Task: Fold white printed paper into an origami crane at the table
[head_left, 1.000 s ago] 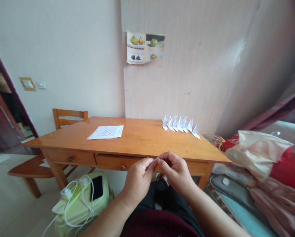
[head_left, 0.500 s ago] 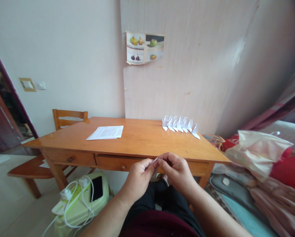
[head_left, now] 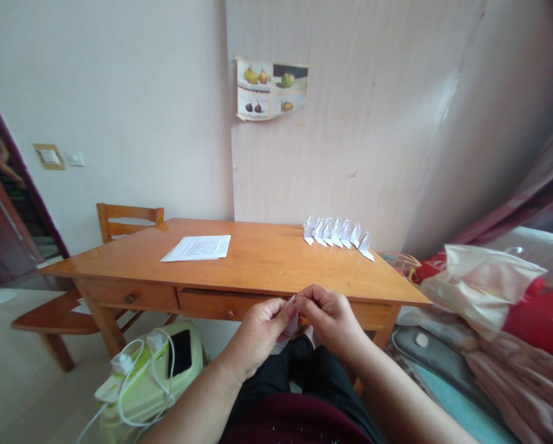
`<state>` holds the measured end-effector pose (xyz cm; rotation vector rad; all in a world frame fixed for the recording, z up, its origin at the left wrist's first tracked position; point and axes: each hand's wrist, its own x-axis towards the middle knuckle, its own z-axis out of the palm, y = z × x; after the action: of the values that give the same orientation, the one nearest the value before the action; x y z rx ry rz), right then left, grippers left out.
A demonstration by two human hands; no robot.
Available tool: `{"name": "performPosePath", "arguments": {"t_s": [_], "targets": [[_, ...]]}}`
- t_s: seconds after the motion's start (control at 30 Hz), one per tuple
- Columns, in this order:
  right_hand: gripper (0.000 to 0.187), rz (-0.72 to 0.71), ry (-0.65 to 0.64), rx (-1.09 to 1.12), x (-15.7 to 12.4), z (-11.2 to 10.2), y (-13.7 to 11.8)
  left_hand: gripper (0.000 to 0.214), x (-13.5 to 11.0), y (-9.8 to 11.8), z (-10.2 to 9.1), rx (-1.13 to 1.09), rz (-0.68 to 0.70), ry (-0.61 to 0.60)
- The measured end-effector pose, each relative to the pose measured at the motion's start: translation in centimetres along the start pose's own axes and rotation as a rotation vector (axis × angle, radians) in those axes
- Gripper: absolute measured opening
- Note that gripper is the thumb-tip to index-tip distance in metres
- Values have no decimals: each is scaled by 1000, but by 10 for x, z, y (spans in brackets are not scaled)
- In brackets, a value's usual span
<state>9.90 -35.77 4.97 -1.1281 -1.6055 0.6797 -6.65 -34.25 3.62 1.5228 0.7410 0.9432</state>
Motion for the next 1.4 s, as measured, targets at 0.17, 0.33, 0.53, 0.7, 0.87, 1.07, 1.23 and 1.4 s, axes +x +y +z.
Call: {"name": "performPosePath", "arguments": {"t_s": [0.17, 0.33, 0.53, 0.7, 0.87, 1.07, 1.23, 1.4], "targets": [[15, 65, -17, 36, 4, -3, 3, 53, 3, 0, 4, -72, -38, -9], [16, 118, 29, 122, 11, -12, 10, 51, 7, -1, 9, -116, -84, -6], [19, 188, 173, 223, 12, -29, 11, 41, 12, -8, 13, -110, -146, -1], [28, 155, 113, 207, 2, -22, 23, 43, 16, -7, 17, -118, -112, 7], [28, 108, 43, 97, -5, -15, 27, 48, 18, -6, 24, -86, -86, 6], [25, 59, 67, -21, -5, -20, 19, 42, 15, -6, 24, -135, -113, -47], [23, 47, 64, -38, -4, -22, 12, 39, 14, -8, 22, -167, -154, -65], [22, 28, 65, -55, -3, -24, 10, 41, 14, -7, 23, -182, -164, -69]]}}
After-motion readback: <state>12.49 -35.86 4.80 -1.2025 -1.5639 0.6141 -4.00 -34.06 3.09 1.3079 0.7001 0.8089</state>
